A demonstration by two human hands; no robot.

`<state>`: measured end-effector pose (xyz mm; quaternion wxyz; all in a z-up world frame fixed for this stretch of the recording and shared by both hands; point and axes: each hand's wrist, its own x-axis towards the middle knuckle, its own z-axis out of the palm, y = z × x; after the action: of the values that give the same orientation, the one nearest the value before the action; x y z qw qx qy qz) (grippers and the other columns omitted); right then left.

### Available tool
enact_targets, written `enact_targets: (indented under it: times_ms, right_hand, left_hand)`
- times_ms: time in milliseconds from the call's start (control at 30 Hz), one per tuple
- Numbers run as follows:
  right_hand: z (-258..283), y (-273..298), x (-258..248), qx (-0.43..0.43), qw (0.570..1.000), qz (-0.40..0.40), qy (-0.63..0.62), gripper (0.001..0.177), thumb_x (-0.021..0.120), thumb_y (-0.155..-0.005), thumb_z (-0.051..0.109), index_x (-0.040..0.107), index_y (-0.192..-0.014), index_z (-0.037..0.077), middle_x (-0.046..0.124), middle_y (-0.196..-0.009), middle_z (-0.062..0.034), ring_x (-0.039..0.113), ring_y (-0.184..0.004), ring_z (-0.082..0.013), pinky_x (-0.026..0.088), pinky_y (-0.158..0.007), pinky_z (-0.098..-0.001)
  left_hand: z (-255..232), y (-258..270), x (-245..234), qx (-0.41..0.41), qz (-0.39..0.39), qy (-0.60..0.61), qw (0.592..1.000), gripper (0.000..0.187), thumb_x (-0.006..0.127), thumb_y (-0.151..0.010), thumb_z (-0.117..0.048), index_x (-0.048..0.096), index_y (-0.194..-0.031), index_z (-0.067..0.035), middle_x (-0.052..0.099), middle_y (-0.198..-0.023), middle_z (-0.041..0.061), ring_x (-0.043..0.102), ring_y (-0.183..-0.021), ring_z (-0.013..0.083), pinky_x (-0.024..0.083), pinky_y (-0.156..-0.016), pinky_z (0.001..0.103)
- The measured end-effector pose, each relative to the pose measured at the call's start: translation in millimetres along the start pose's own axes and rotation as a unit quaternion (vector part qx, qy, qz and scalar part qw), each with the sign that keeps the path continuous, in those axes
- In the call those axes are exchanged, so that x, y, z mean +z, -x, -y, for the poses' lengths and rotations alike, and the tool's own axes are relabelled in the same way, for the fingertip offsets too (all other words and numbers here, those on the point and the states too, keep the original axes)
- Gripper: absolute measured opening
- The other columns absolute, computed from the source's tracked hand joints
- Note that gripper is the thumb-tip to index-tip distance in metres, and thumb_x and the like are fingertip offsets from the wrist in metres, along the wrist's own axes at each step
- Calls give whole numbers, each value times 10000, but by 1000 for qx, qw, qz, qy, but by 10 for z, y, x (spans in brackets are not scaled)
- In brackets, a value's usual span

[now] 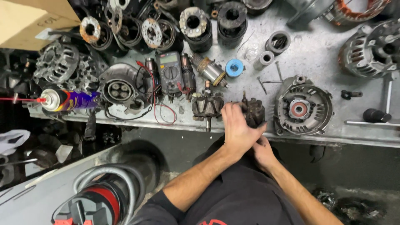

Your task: The person works on a lathe and then moves to a workbench to disassemble a mechanical component. They use pliers and a screwdriver to remove parts from a rotor-like object, placing the removed pieces on the table among other tools and parts.

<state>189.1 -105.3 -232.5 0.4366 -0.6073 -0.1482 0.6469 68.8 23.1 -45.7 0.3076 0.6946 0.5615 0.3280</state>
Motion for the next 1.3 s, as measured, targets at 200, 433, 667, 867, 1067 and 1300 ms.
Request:
enact_targets:
  times_ms: [200, 433, 667, 867, 1067, 1300]
  right_hand:
    - [92, 200, 25, -19, 999, 32, 37, 477, 559, -998, 118, 472, -1436, -50, 596, -1401, -142, 568, -1260, -206, 441, -1075, -322]
    - [442, 601, 27, -136, 984, 33, 109, 453, 502, -1057, 161, 457, -1450, -58, 610, -1365, -136, 562, -1241, -188, 443, -1080, -329]
    - [1648, 1135, 271, -416, 895, 78, 140, 571, 652, -941, 255, 480, -1421, -3, 574, -1411, -102, 559, -1294, -219, 472, -1102, -391]
    - [2045, 1250, 225, -625, 648, -23, 435, 470, 637, -845, 184, 552, -1290, 61, 641, -1215, -138, 638, -1110, -302, 531, -975, -426]
    - [1999, 1624, 213, -248, 965, 4, 82, 438, 550, -913, 286, 633, -1229, -5, 717, -1033, -135, 678, -856, -247, 541, -743, -408]
    - [1475, 1434, -502, 14, 972, 160, -171, 492, 596, -1050, 375, 640, -1183, -97, 685, -904, -195, 624, -689, -286, 487, -537, -377]
  left_hand:
    - [-52, -16, -43, -56, -8, 21, 998, 790, 940, -605, -274, 478, -1145, 71, 468, -1176, 230, 445, -1142, 414, 436, -984, 534]
    - [-627, -189, -568, -88, 16, 91, 992, 793, 925, -614, -304, 495, -1181, 46, 509, -1207, 206, 484, -1164, 370, 461, -1014, 487]
    - [-1021, -218, -1266, 237, -47, 329, 913, 855, 934, -668, -359, 440, -1295, -53, 479, -1337, 105, 505, -1319, 262, 434, -1156, 411]
    - [-451, -265, -843, 129, 135, 607, 773, 1105, 959, -663, -431, 369, -1492, -1, 464, -1465, 190, 540, -1389, 322, 434, -1220, 508]
    - [-575, -204, -881, 76, 190, 699, 686, 938, 938, -713, -401, 442, -1397, 6, 494, -1516, 222, 538, -1385, 342, 436, -1208, 500]
    - [-505, -102, -818, 174, 172, 605, 758, 765, 899, -760, -363, 489, -1317, -35, 546, -1328, 168, 504, -1386, 303, 442, -1192, 444]
